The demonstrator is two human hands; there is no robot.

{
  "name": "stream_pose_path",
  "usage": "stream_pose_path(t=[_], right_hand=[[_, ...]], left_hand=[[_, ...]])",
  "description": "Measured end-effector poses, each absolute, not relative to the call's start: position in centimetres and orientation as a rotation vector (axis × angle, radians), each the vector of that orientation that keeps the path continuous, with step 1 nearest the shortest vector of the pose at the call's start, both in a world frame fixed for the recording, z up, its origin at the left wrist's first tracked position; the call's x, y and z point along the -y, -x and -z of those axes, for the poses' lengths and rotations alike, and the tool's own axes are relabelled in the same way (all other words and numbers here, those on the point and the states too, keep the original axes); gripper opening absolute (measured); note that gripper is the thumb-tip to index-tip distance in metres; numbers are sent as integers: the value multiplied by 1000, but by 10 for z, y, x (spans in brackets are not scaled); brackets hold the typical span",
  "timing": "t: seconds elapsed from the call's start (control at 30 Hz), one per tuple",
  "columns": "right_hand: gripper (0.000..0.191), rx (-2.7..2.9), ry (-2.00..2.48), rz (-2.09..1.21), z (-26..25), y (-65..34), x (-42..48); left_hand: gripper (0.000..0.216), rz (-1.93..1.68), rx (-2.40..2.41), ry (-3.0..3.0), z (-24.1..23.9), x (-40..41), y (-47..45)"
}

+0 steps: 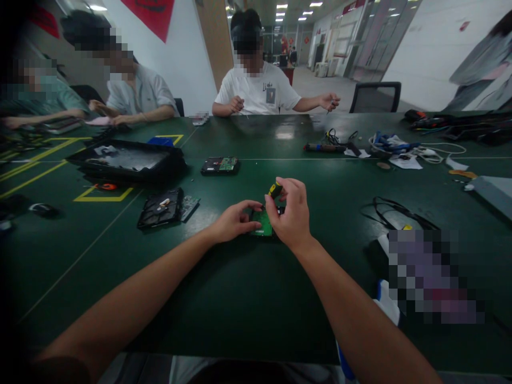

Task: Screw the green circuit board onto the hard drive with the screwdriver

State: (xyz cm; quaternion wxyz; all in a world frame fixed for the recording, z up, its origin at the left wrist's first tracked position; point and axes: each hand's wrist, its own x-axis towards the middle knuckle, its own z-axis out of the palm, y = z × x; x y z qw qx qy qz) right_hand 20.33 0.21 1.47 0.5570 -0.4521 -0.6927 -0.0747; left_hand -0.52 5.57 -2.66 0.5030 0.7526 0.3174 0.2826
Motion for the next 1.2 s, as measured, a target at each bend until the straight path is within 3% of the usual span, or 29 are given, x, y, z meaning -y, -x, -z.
stream_pose_path(t=[1.2], right_hand=[[58,1648,1040,120,-13,-201,-3]], left_hand=[[57,-690,-771,-1825,28,-57,5]])
